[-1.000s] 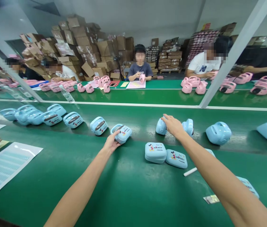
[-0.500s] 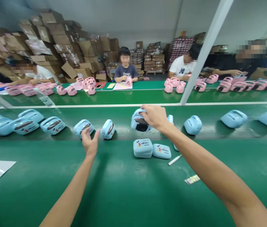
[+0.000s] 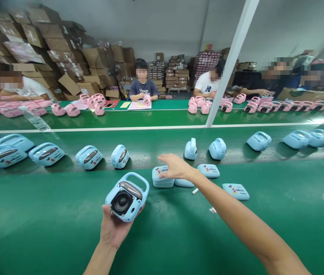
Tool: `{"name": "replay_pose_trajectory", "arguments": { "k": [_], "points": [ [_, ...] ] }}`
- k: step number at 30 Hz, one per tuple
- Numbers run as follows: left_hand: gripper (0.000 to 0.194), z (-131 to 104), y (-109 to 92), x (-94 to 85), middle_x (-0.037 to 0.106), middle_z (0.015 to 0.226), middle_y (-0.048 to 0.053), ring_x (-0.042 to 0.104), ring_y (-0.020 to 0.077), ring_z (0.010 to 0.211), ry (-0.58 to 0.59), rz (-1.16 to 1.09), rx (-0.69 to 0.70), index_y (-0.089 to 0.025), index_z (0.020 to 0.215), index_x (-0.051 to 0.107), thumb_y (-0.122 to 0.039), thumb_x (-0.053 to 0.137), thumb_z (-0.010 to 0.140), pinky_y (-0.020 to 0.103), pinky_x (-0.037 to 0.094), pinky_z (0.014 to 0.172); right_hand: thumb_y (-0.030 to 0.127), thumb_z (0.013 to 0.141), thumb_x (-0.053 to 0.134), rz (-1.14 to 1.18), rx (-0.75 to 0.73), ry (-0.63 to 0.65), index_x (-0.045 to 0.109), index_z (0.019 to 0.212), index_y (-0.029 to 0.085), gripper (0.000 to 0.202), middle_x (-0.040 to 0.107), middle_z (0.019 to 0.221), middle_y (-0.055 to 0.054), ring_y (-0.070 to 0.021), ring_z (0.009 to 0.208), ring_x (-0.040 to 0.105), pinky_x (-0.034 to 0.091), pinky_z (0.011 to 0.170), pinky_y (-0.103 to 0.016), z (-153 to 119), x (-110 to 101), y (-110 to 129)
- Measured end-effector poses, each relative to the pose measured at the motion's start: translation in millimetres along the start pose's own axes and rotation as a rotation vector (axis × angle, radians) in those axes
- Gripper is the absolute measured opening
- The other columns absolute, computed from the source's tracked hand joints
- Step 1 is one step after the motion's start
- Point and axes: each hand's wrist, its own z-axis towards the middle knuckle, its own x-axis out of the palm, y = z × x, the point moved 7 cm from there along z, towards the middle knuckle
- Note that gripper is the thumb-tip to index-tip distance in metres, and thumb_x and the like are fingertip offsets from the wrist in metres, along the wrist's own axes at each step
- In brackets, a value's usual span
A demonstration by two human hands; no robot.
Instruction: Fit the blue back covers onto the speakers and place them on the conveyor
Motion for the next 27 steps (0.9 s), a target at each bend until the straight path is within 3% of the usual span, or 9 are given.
{"name": "replay_pose_trajectory", "arguments": {
  "k": [4, 6, 9, 12, 14, 16, 21, 27],
  "points": [
    [0.045, -14, -6, -11.8, 0.071, 0.133, 0.004, 0.064, 0.0310, 0.127, 0.024, -0.049, -0.015, -0.039, 0.142, 0.056, -0.037, 0.058, 0.097, 0.058, 0.041, 0.116, 0.020, 0.060, 0.088, -0.049, -0.028, 0.135, 0.066, 0.135, 0.021, 0.078, 0.069, 0.136, -0.014, -0.0364, 0.127, 0.063, 0.049, 0.108, -0.048, -2, 32, -12],
    [0.048, -18, -9, -16.6, 0.072, 0.131, 0.004, 0.066, 0.0303, 0.124, -0.019, -0.020, -0.002, -0.040, 0.145, 0.052, -0.033, 0.059, 0.097, 0.057, 0.042, 0.115, 0.016, 0.063, 0.085, -0.038, -0.034, 0.126, 0.069, 0.131, 0.021, 0.070, 0.071, 0.132, -0.014, -0.0369, 0.123, 0.065, 0.050, 0.106, -0.048, -2, 32, -10],
    [0.062, -21, -17, -22.5, 0.072, 0.132, 0.004, 0.068, 0.0297, 0.120, -0.194, 0.129, 0.079, -0.042, 0.146, 0.048, -0.030, 0.070, 0.090, 0.056, 0.045, 0.112, 0.020, 0.071, 0.080, 0.010, -0.029, 0.048, 0.069, 0.131, 0.019, 0.060, 0.068, 0.136, -0.014, -0.0356, 0.127, 0.063, 0.046, 0.111, -0.050, -8, 22, -3],
    [0.077, -22, -24, -17.1, 0.067, 0.138, 0.004, 0.065, 0.0292, 0.123, -0.378, 0.334, 0.196, -0.043, 0.145, 0.048, -0.029, 0.084, 0.079, 0.050, 0.050, 0.108, 0.032, 0.079, 0.077, 0.352, 0.053, -0.076, 0.067, 0.132, 0.022, 0.055, 0.070, 0.133, -0.011, -0.0316, 0.122, 0.067, 0.050, 0.108, -0.050, -22, 22, 9],
    [0.083, -20, -23, -7.2, 0.065, 0.139, 0.005, 0.063, 0.0299, 0.124, -0.442, 0.442, 0.239, -0.041, 0.143, 0.050, -0.031, 0.090, 0.070, 0.044, 0.053, 0.103, 0.040, 0.080, 0.077, 0.666, 0.096, -0.082, 0.066, 0.132, 0.023, 0.056, 0.074, 0.127, -0.010, -0.0300, 0.114, 0.071, 0.057, 0.099, -0.048, -35, 39, 25],
    [0.091, -17, -19, 3.9, 0.067, 0.135, 0.008, 0.064, 0.0316, 0.122, -0.464, 0.509, 0.248, -0.036, 0.141, 0.052, -0.032, 0.095, 0.061, 0.041, 0.056, 0.098, 0.042, 0.079, 0.079, 0.809, 0.091, -0.097, 0.067, 0.131, 0.024, 0.057, 0.073, 0.127, -0.010, -0.0295, 0.112, 0.071, 0.058, 0.098, -0.047, -47, 59, 46],
    [0.100, -19, -12, 24.9, 0.069, 0.129, 0.008, 0.066, 0.0306, 0.118, -0.475, 0.575, 0.195, -0.032, 0.141, 0.050, -0.033, 0.098, 0.053, 0.038, 0.055, 0.097, 0.039, 0.076, 0.084, 0.691, 0.021, -0.326, 0.071, 0.126, 0.028, 0.053, 0.071, 0.128, -0.009, -0.0311, 0.117, 0.066, 0.055, 0.102, -0.049, -69, 79, 79],
    [0.096, -26, -15, 33.7, 0.070, 0.125, 0.006, 0.067, 0.0274, 0.112, -0.483, 0.626, 0.161, -0.031, 0.140, 0.049, -0.025, 0.096, 0.056, 0.036, 0.054, 0.095, 0.037, 0.081, 0.080, 0.569, -0.060, -0.324, 0.065, 0.136, 0.036, 0.058, 0.063, 0.140, -0.009, -0.0335, 0.125, 0.063, 0.054, 0.105, -0.052, -77, 84, 83]
  ]
}}
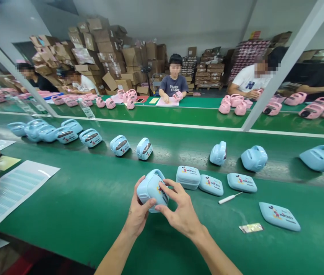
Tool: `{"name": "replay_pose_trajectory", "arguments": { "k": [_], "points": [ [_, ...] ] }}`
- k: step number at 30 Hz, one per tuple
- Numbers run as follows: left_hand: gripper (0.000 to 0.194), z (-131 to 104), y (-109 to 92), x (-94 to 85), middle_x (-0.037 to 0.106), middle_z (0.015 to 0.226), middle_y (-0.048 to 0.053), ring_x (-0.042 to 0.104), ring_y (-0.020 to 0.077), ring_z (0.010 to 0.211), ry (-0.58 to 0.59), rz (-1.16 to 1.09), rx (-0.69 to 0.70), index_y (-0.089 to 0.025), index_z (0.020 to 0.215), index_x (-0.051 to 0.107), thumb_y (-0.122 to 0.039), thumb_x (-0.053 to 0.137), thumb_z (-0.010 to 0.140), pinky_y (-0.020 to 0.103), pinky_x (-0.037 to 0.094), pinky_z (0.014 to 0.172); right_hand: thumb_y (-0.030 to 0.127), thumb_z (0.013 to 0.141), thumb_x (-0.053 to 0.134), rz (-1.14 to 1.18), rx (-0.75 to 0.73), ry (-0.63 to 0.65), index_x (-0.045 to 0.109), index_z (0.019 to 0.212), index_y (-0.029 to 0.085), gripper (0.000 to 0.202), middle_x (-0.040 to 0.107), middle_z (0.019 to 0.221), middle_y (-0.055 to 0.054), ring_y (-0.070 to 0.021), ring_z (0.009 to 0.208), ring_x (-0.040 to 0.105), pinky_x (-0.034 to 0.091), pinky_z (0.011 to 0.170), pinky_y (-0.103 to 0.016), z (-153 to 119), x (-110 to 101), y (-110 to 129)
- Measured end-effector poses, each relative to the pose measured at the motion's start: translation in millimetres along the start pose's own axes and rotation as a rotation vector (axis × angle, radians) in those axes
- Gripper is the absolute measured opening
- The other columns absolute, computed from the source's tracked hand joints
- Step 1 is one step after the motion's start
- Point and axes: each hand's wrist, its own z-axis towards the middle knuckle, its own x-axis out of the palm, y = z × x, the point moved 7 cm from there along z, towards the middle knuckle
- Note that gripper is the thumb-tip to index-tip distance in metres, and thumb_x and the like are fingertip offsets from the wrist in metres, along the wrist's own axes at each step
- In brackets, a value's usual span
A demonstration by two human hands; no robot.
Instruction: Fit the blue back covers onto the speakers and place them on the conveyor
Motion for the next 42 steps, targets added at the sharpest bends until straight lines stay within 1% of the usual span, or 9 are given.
{"name": "replay_pose_trajectory", "arguments": {
  "k": [3, 7, 9, 12, 15, 20, 26, 35, 42],
  "points": [
    [0.097, -1, -1, 0.4, 0.070, 0.125, 0.006, 0.068, 0.0261, 0.109, 0.024, 0.037, 0.005, -0.031, 0.142, 0.048, -0.023, 0.095, 0.057, 0.035, 0.054, 0.093, 0.034, 0.086, 0.074, -0.023, -0.015, -0.007, 0.062, 0.139, 0.037, 0.054, 0.062, 0.141, -0.008, -0.0322, 0.125, 0.063, 0.054, 0.105, -0.052, -6, 2, -2],
    [0.095, 3, 1, -1.8, 0.071, 0.121, 0.006, 0.069, 0.0268, 0.106, 0.040, 0.061, -0.012, -0.030, 0.140, 0.050, -0.023, 0.095, 0.056, 0.037, 0.055, 0.092, 0.038, 0.085, 0.076, -0.083, -0.043, 0.015, 0.058, 0.142, 0.038, 0.060, 0.058, 0.145, -0.009, -0.0343, 0.130, 0.058, 0.053, 0.106, -0.055, -11, 5, 0],
    [0.088, 6, 8, -4.7, 0.072, 0.119, 0.006, 0.068, 0.0284, 0.107, 0.029, 0.008, -0.073, -0.028, 0.136, 0.054, -0.027, 0.094, 0.058, 0.040, 0.055, 0.094, 0.043, 0.082, 0.080, -0.106, -0.091, 0.095, 0.050, 0.150, 0.037, 0.074, 0.050, 0.154, -0.011, -0.0365, 0.140, 0.050, 0.048, 0.111, -0.058, -10, 6, 5],
    [0.074, 7, 19, -4.1, 0.072, 0.120, 0.007, 0.066, 0.0314, 0.115, 0.066, -0.097, -0.193, -0.026, 0.130, 0.060, -0.032, 0.091, 0.063, 0.044, 0.052, 0.099, 0.052, 0.075, 0.084, -0.111, -0.195, 0.285, 0.029, 0.160, 0.031, 0.103, 0.031, 0.166, -0.014, -0.0391, 0.152, 0.031, 0.035, 0.119, -0.062, -8, 7, 14],
    [0.070, 3, 25, -1.0, 0.071, 0.120, 0.007, 0.065, 0.0319, 0.115, 0.115, -0.119, -0.271, -0.026, 0.127, 0.061, -0.033, 0.090, 0.064, 0.045, 0.051, 0.100, 0.053, 0.072, 0.086, -0.116, -0.245, 0.414, 0.023, 0.162, 0.030, 0.112, 0.028, 0.167, -0.014, -0.0389, 0.154, 0.026, 0.031, 0.122, -0.061, -8, 7, 16],
    [0.079, -4, 19, 0.6, 0.070, 0.114, 0.004, 0.066, 0.0273, 0.107, 0.099, -0.074, -0.218, -0.029, 0.129, 0.057, -0.028, 0.094, 0.060, 0.040, 0.053, 0.093, 0.045, 0.075, 0.087, -0.120, -0.280, 0.314, 0.032, 0.159, 0.036, 0.100, 0.040, 0.162, -0.013, -0.0369, 0.147, 0.042, 0.042, 0.117, -0.058, -10, 1, 12],
    [0.072, -11, 14, 4.5, 0.070, 0.109, 0.005, 0.067, 0.0252, 0.099, 0.107, 0.003, -0.189, -0.026, 0.124, 0.057, -0.028, 0.093, 0.062, 0.039, 0.052, 0.090, 0.040, 0.072, 0.089, -0.156, -0.299, 0.314, 0.039, 0.155, 0.037, 0.098, 0.047, 0.155, -0.013, -0.0363, 0.139, 0.050, 0.047, 0.112, -0.056, -14, -5, 17],
    [0.072, -14, 6, 6.4, 0.071, 0.104, 0.004, 0.068, 0.0232, 0.094, 0.133, 0.052, -0.225, -0.025, 0.121, 0.054, -0.028, 0.093, 0.060, 0.041, 0.052, 0.090, 0.048, 0.070, 0.089, -0.144, -0.316, 0.265, 0.041, 0.154, 0.037, 0.097, 0.052, 0.149, -0.015, -0.0362, 0.133, 0.055, 0.051, 0.107, -0.056, -17, -3, 21],
    [0.071, -10, 8, 5.3, 0.070, 0.105, 0.004, 0.068, 0.0234, 0.095, 0.056, 0.016, -0.239, -0.024, 0.121, 0.055, -0.027, 0.092, 0.060, 0.040, 0.053, 0.089, 0.051, 0.066, 0.090, -0.091, -0.185, 0.215, 0.047, 0.151, 0.038, 0.097, 0.051, 0.153, -0.011, -0.0369, 0.138, 0.053, 0.049, 0.111, -0.054, -16, 5, 13]
  ]
}}
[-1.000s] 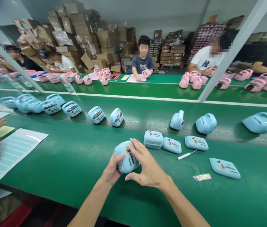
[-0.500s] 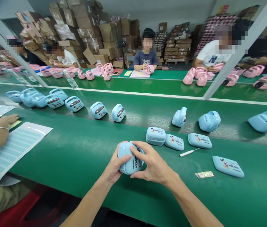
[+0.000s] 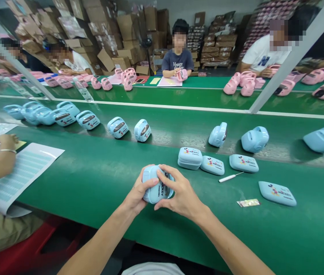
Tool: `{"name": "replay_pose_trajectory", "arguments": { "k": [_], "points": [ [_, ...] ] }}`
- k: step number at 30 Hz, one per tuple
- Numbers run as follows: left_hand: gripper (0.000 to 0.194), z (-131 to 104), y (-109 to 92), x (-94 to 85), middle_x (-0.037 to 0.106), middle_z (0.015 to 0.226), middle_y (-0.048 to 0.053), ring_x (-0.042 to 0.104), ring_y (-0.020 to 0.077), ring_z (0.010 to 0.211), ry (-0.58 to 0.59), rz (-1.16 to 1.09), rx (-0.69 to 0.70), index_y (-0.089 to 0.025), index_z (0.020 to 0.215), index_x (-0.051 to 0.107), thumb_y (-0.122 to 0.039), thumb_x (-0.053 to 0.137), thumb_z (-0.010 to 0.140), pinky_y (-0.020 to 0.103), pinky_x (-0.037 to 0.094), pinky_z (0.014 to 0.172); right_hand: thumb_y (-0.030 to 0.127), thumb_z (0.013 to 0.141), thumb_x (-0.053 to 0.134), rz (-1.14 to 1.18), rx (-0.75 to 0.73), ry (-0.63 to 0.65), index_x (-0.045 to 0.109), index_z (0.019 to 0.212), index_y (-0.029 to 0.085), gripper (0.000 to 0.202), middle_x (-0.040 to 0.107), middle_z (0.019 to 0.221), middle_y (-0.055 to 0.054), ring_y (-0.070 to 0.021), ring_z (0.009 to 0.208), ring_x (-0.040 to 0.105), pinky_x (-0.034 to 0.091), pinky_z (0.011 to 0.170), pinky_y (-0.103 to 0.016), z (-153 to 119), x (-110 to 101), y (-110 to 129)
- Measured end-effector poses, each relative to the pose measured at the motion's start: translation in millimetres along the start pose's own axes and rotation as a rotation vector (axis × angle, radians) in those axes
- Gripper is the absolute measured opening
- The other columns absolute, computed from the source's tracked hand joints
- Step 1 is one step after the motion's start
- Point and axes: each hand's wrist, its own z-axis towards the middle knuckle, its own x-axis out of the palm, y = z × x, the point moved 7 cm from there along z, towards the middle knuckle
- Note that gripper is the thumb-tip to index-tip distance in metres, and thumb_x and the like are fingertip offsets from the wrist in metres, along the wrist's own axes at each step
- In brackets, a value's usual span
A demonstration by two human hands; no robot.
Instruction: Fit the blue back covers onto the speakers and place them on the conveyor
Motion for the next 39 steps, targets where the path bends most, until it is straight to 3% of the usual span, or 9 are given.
{"name": "replay_pose_trajectory", "arguments": {
  "k": [4, 7, 10, 14, 19, 23, 27, 35, 39],
  "points": [
    [0.069, 3, -1, 0.4, 0.070, 0.113, 0.004, 0.067, 0.0242, 0.102, 0.003, -0.056, 0.040, -0.026, 0.122, 0.055, -0.028, 0.090, 0.063, 0.038, 0.055, 0.090, 0.049, 0.069, 0.090, 0.065, 0.041, 0.067, 0.044, 0.153, 0.039, 0.096, 0.045, 0.160, -0.007, -0.0360, 0.148, 0.041, 0.038, 0.120, -0.056, 5, 4, -4],
    [0.077, 6, -1, -3.4, 0.069, 0.116, 0.003, 0.067, 0.0263, 0.105, 0.024, -0.130, 0.089, -0.030, 0.127, 0.053, -0.033, 0.091, 0.060, 0.040, 0.055, 0.091, 0.056, 0.073, 0.084, 0.211, 0.146, -0.095, 0.036, 0.157, 0.035, 0.098, 0.040, 0.163, -0.009, -0.0356, 0.154, 0.028, 0.025, 0.125, -0.061, 1, 4, -17],
    [0.083, 10, -4, -12.8, 0.068, 0.119, 0.003, 0.066, 0.0283, 0.108, 0.044, -0.165, 0.199, -0.034, 0.129, 0.050, -0.039, 0.092, 0.057, 0.042, 0.055, 0.093, 0.063, 0.086, 0.067, 0.559, 0.373, -0.301, 0.034, 0.158, 0.027, 0.086, 0.045, 0.159, -0.015, -0.0355, 0.149, 0.039, 0.042, 0.116, -0.059, -11, 19, -42],
    [0.083, 22, -9, -26.7, 0.070, 0.111, 0.002, 0.068, 0.0274, 0.103, 0.158, 0.010, 0.299, -0.033, 0.121, 0.052, -0.024, 0.096, 0.050, 0.040, 0.056, 0.090, 0.058, 0.081, 0.073, 0.992, 0.583, -0.198, 0.050, 0.142, 0.022, 0.075, 0.066, 0.135, -0.019, -0.0387, 0.119, 0.067, 0.061, 0.091, -0.056, -12, 58, -61],
    [0.085, 32, -18, -45.8, 0.067, 0.125, 0.009, 0.064, 0.0299, 0.117, 0.254, 0.400, 0.288, -0.027, 0.125, 0.061, -0.013, 0.095, 0.049, 0.041, 0.050, 0.103, 0.041, 0.053, 0.095, 0.760, 0.498, -0.246, 0.057, 0.127, 0.025, 0.084, 0.068, 0.128, -0.010, -0.0302, 0.119, 0.066, 0.054, 0.103, -0.044, -8, 43, -74],
    [0.081, 31, -17, -52.2, 0.065, 0.133, 0.011, 0.061, 0.0327, 0.124, 0.278, 0.677, 0.283, -0.025, 0.129, 0.064, -0.024, 0.095, 0.054, 0.046, 0.046, 0.110, 0.038, 0.059, 0.093, 0.504, 0.414, -0.098, 0.060, 0.129, 0.023, 0.079, 0.066, 0.132, -0.009, -0.0289, 0.123, 0.063, 0.048, 0.109, -0.043, -9, 43, -74],
    [0.083, 33, -8, -57.4, 0.067, 0.131, 0.009, 0.064, 0.0312, 0.120, 0.292, 0.702, 0.279, -0.025, 0.130, 0.062, -0.027, 0.095, 0.053, 0.045, 0.050, 0.106, 0.040, 0.064, 0.091, 0.388, 0.360, -0.005, 0.058, 0.137, 0.024, 0.081, 0.067, 0.133, -0.009, -0.0301, 0.124, 0.063, 0.047, 0.109, -0.044, -8, 46, -72],
    [0.079, 38, -1, -62.3, 0.069, 0.125, 0.007, 0.066, 0.0284, 0.116, 0.276, 0.702, 0.272, -0.024, 0.127, 0.060, -0.025, 0.093, 0.056, 0.042, 0.052, 0.103, 0.052, 0.064, 0.089, 0.345, 0.323, 0.016, 0.061, 0.133, 0.024, 0.080, 0.070, 0.129, -0.008, -0.0300, 0.118, 0.066, 0.050, 0.103, -0.041, -4, 42, -73],
    [0.077, 35, -3, -63.0, 0.068, 0.125, 0.008, 0.066, 0.0283, 0.113, 0.271, 0.755, 0.334, -0.024, 0.129, 0.061, -0.027, 0.092, 0.058, 0.041, 0.052, 0.100, 0.070, 0.086, 0.058, 0.434, 0.298, -0.148, 0.067, 0.127, 0.021, 0.064, 0.073, 0.125, -0.010, -0.0288, 0.115, 0.069, 0.052, 0.098, -0.038, 1, 44, -69]
  ]
}}
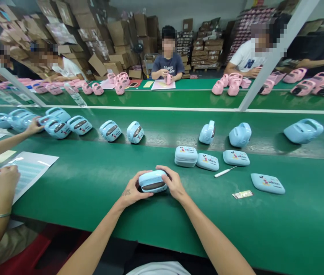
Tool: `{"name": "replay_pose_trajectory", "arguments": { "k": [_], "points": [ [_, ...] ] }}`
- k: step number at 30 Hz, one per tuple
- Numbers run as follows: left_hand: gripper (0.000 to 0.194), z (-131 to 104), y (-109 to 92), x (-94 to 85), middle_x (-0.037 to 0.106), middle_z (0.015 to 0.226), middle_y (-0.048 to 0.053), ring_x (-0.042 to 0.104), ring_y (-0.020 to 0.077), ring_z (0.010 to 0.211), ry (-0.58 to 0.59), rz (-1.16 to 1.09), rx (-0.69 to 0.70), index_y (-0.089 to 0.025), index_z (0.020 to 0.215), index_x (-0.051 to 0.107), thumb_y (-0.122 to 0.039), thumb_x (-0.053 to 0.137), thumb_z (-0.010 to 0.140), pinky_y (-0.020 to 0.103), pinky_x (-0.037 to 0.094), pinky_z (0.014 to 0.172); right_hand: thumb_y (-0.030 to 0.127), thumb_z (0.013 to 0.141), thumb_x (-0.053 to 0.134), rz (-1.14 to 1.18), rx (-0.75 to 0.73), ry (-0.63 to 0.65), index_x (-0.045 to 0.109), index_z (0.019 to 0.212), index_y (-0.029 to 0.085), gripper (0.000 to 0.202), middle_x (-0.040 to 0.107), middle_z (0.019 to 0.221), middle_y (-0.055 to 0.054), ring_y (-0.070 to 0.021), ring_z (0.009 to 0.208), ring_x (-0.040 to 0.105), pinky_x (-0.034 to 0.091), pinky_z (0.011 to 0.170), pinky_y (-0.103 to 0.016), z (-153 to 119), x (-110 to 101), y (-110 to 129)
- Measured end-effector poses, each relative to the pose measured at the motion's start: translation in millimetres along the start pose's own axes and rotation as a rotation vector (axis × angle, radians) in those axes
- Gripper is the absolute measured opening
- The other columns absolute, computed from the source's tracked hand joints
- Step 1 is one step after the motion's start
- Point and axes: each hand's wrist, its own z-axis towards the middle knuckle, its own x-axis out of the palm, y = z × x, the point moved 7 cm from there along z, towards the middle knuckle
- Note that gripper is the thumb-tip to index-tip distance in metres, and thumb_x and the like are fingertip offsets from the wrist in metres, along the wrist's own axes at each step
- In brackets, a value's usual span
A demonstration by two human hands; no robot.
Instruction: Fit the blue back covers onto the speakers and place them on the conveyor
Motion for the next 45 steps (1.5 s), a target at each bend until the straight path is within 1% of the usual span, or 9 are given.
{"name": "replay_pose_trajectory", "arguments": {
  "k": [6, 12, 19, 26, 31, 34, 37, 41, 45],
  "points": [
    [0.081, -9, -3, 6.5, 0.064, 0.136, 0.012, 0.062, 0.0330, 0.122, -0.010, -0.040, 0.098, -0.024, 0.138, 0.059, -0.046, 0.088, 0.065, 0.042, 0.049, 0.104, 0.065, 0.100, 0.026, -0.074, 0.036, -0.373, 0.077, 0.092, 0.016, 0.071, 0.079, 0.091, -0.011, -0.0250, 0.080, 0.072, 0.053, 0.074, -0.033, 1, 16, -7],
    [0.068, -8, -1, 15.1, 0.076, 0.109, 0.015, 0.070, 0.0297, 0.100, -0.556, -0.112, 0.228, -0.015, 0.108, 0.074, -0.070, 0.037, 0.094, 0.039, 0.053, 0.087, 0.058, 0.102, 0.027, -0.136, 0.023, -0.491, 0.077, 0.093, 0.017, 0.066, 0.079, 0.090, -0.010, -0.0249, 0.082, 0.073, 0.051, 0.072, -0.033, -5, 14, -3],
    [0.068, 4, 16, 19.8, 0.077, 0.093, 0.012, 0.070, 0.0265, 0.090, -0.738, -0.082, 0.176, -0.016, 0.090, 0.076, -0.061, 0.025, 0.100, 0.037, 0.052, 0.083, 0.057, 0.100, 0.026, -0.155, -0.001, -0.522, 0.076, 0.083, 0.020, 0.064, 0.078, 0.084, -0.009, -0.0256, 0.082, 0.073, 0.052, 0.077, -0.035, -4, 12, -8],
    [0.065, -5, 0, 8.5, 0.076, 0.110, 0.014, 0.071, 0.0291, 0.100, -0.506, -0.105, 0.166, -0.017, 0.105, 0.074, -0.072, 0.044, 0.090, 0.040, 0.055, 0.090, 0.050, 0.104, 0.028, -0.062, -0.036, -0.464, 0.075, 0.102, 0.019, 0.056, 0.079, 0.105, -0.009, -0.0250, 0.098, 0.074, 0.057, 0.086, -0.037, -7, 6, 5],
    [0.076, -13, 2, -4.6, 0.068, 0.130, 0.010, 0.066, 0.0319, 0.115, -0.163, 0.147, 0.043, -0.025, 0.127, 0.062, -0.037, 0.092, 0.057, 0.044, 0.053, 0.099, 0.039, 0.100, 0.051, -0.163, -0.211, -0.534, 0.071, 0.116, 0.022, 0.031, 0.075, 0.116, -0.009, -0.0255, 0.107, 0.071, 0.055, 0.097, -0.042, 5, -75, 48],
    [0.069, 20, 4, -28.0, 0.071, 0.107, 0.005, 0.069, 0.0293, 0.096, -0.339, 0.134, 0.003, -0.025, 0.116, 0.060, -0.038, 0.091, 0.056, 0.047, 0.057, 0.086, 0.029, 0.095, 0.055, -0.560, -0.312, -0.640, 0.074, 0.107, 0.024, 0.023, 0.074, 0.116, -0.010, -0.0280, 0.115, 0.066, 0.050, 0.106, -0.048, 36, -144, 69],
    [0.068, 77, -7, -57.4, 0.065, 0.099, 0.002, 0.066, 0.0287, 0.094, -0.719, 0.124, 0.002, -0.024, 0.107, 0.053, -0.039, 0.092, 0.054, 0.051, 0.054, 0.090, 0.011, 0.090, 0.044, -1.027, -0.151, -0.518, 0.072, 0.122, 0.022, 0.044, 0.064, 0.138, -0.012, -0.0286, 0.125, 0.060, 0.048, 0.109, -0.049, 85, -194, 58],
    [0.070, 161, -25, -73.5, 0.056, 0.118, 0.008, 0.054, 0.0328, 0.122, -0.871, 0.164, 0.037, -0.022, 0.108, 0.047, -0.028, 0.091, 0.054, 0.053, 0.039, 0.110, -0.001, 0.078, 0.050, -1.433, 0.023, -0.149, 0.070, 0.126, 0.020, 0.057, 0.052, 0.152, -0.012, -0.0307, 0.137, 0.048, 0.050, 0.101, -0.045, 128, -217, 25],
    [0.068, 197, -26, -79.4, 0.055, 0.119, 0.010, 0.050, 0.0356, 0.128, -0.872, 0.159, 0.059, -0.021, 0.105, 0.049, -0.019, 0.091, 0.052, 0.054, 0.033, 0.114, 0.001, 0.085, 0.050, -1.480, 0.027, -0.064, 0.074, 0.108, 0.022, 0.039, 0.066, 0.137, -0.011, -0.0283, 0.133, 0.050, 0.049, 0.091, -0.038, 136, -218, 21]
  ]
}}
